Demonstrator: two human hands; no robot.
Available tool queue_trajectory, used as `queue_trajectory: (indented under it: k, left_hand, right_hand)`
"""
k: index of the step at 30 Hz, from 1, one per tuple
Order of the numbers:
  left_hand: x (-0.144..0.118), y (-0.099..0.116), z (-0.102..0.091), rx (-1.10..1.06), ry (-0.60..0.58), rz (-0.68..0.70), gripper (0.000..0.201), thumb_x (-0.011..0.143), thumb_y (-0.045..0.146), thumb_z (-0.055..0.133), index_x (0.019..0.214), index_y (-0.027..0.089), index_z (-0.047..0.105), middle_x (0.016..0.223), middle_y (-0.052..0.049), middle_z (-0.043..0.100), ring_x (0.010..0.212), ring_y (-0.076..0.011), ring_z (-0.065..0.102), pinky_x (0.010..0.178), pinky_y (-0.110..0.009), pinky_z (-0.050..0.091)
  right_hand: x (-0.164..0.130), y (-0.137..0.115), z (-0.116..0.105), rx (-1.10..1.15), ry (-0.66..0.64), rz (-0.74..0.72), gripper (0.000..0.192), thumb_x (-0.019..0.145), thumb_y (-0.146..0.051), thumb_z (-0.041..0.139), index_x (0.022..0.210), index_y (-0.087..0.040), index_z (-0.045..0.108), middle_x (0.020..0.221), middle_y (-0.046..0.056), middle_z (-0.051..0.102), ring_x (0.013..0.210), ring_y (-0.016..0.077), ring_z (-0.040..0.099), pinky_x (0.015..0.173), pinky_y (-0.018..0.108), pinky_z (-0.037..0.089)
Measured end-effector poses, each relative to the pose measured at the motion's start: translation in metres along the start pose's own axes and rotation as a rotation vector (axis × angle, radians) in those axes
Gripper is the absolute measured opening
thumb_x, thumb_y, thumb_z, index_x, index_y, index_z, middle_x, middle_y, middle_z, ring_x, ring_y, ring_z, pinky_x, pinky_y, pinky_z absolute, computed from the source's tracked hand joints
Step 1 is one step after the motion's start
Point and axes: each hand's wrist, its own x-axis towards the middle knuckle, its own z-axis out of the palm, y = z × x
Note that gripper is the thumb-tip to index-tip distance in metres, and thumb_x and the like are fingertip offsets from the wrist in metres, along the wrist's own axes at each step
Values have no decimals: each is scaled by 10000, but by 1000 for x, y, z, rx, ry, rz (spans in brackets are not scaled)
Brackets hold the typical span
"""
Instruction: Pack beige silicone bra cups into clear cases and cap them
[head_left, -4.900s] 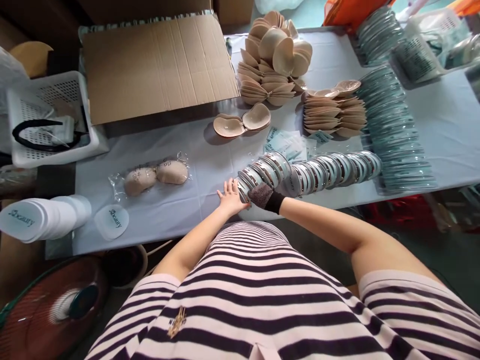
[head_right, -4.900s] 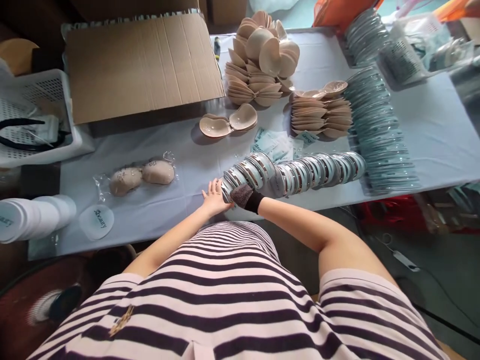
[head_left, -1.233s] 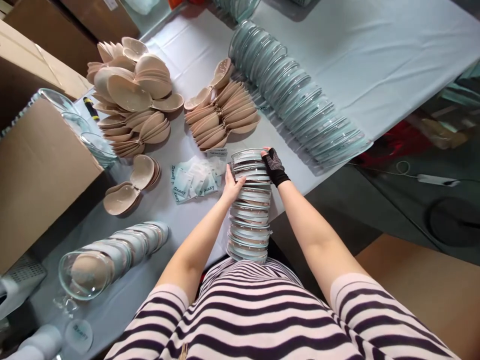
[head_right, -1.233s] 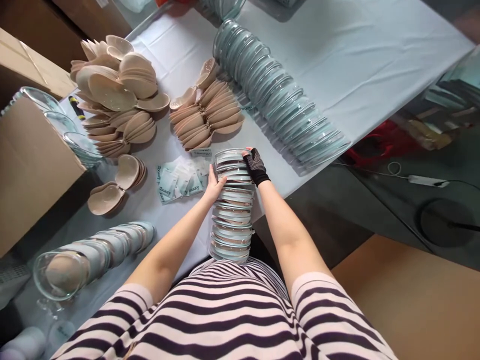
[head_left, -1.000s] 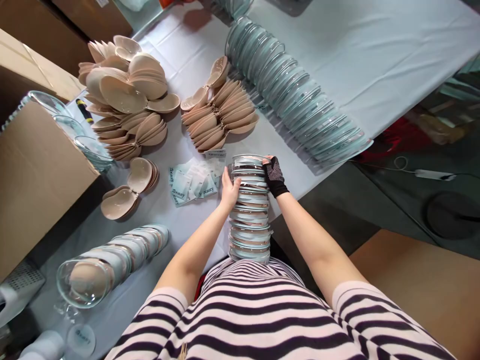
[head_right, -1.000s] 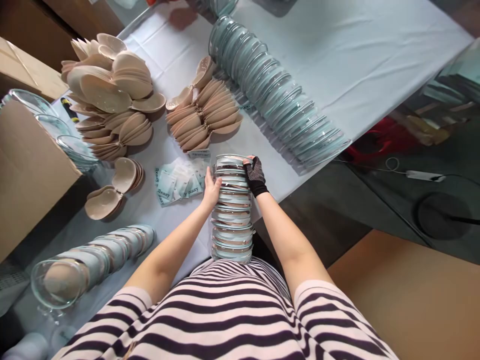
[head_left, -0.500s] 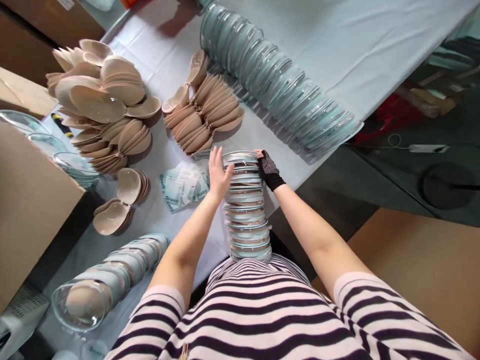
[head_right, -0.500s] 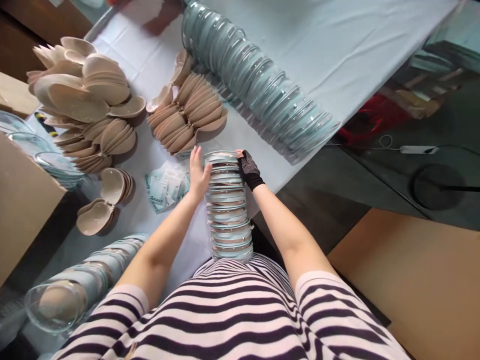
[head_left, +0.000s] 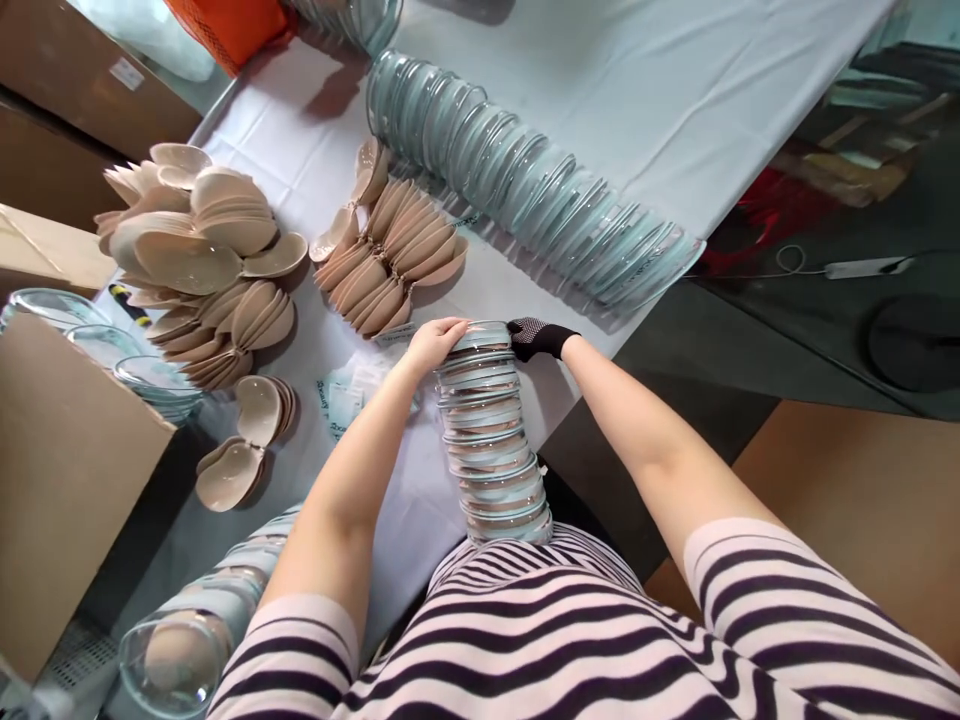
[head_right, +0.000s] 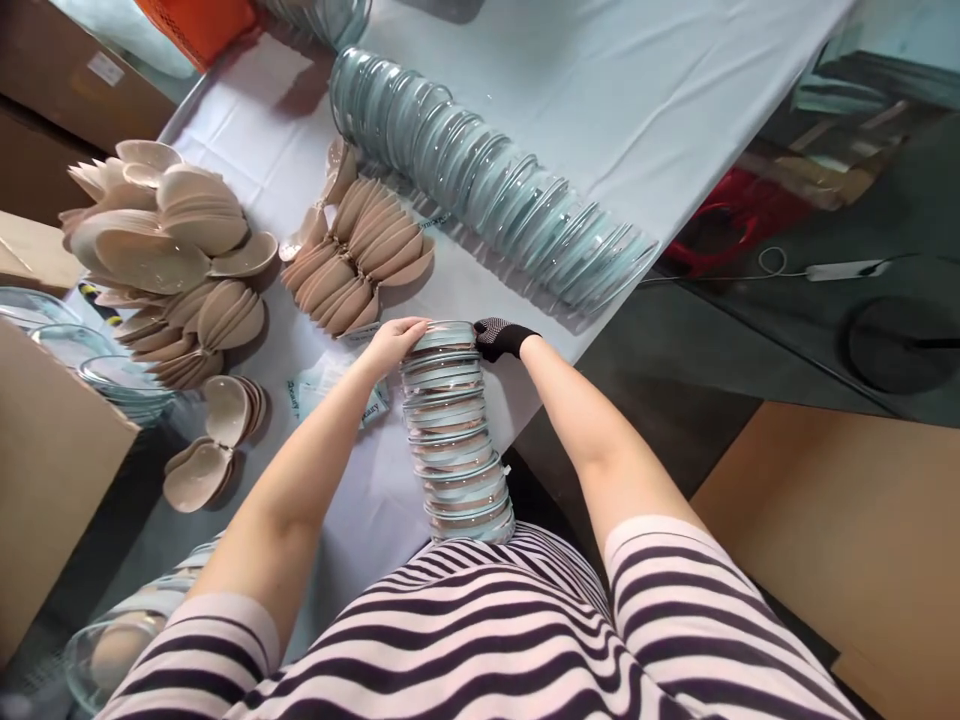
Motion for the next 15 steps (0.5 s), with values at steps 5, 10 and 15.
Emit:
queue_trajectory:
  k: [5,10,15]
  left_hand:
    - [-1,2,0,-19,15,-13,411,912,479,508,1101,217,762,1138,-37,753,1119,-251,654,992,-324,467]
    - [-3,0,1,-85,6,-36,428,898,495,527,1108,204,761,1147,-47,750,1128,-250,650,994,-316,464]
    - [2,3,-8,-205,-114,-135,510,835,559,594,1121,171,759,1100,-73,760,1056,-269,670,923,-337,498]
  right_hand:
    - [-9,-5,-11,64,-104,8,187,717,-174,709,815,-185,550,580,-20,606,536,131,596,519,226,519]
    - [-12,-7,-16,-50,-101,3,139,752,-198,698,739,-178,561,594,-6,610,525,119,591,520,223,511]
    - [-7,-6,-12,-195,-93,-60,226,765,-281,699,644,-180,537,532,-5,568,503,141,586,529,255,513]
